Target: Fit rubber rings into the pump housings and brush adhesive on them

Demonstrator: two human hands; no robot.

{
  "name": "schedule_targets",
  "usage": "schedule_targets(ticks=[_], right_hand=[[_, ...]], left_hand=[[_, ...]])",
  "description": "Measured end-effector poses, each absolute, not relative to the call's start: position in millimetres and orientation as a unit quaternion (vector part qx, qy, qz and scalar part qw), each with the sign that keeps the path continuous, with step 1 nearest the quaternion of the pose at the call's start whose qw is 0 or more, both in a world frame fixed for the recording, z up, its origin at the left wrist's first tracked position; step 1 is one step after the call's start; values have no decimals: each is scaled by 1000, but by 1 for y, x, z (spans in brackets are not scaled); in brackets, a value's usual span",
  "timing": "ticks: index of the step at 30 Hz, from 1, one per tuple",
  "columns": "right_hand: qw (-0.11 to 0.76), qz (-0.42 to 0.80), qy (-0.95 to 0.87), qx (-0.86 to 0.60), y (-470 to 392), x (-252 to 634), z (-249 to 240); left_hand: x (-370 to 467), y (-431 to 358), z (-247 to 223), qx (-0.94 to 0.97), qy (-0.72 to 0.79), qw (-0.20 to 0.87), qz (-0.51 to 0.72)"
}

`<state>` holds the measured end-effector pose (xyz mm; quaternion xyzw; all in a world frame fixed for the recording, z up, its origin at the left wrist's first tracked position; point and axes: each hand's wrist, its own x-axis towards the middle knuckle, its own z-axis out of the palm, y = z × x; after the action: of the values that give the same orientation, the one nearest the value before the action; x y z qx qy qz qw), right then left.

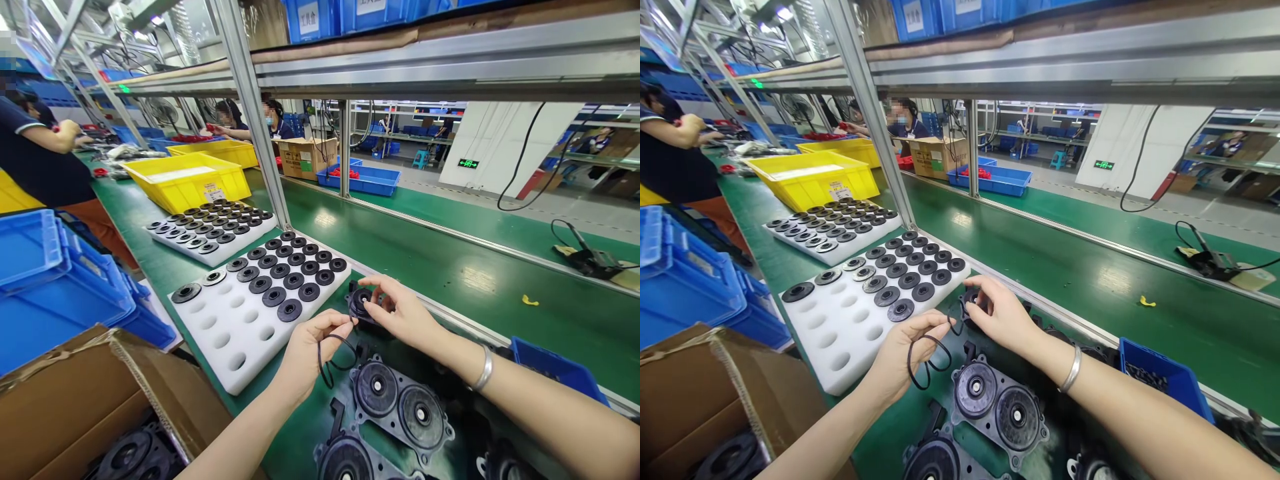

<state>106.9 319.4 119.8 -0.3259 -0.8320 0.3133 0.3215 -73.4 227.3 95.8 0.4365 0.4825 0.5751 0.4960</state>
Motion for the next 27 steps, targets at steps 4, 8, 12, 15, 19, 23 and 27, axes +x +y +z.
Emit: schedule_targets(ticks=[4, 8, 12, 15, 19, 23, 27], right_hand=[[274, 328, -855, -295, 331, 105, 120], [249, 369, -847, -290, 335, 102, 115], [235, 418, -826, -295, 338, 102, 111], [220, 441, -815, -306, 343, 106, 110], [197, 443, -803, -347, 355, 108, 111], [183, 413, -787, -421, 375, 101, 105], [169, 371, -779, -477, 390, 91, 100]], left_hand=[[-73, 227, 97, 438, 480, 500, 573], [-73, 227, 96, 439, 481, 505, 566], [-74, 228, 94, 434, 493, 510, 555], [-75, 231, 89, 423, 512, 511, 546], [-80, 238, 80, 417, 543, 496, 534], [-90, 247, 70, 448, 575, 437, 527], [-102, 256, 61, 523, 597, 327, 512]])
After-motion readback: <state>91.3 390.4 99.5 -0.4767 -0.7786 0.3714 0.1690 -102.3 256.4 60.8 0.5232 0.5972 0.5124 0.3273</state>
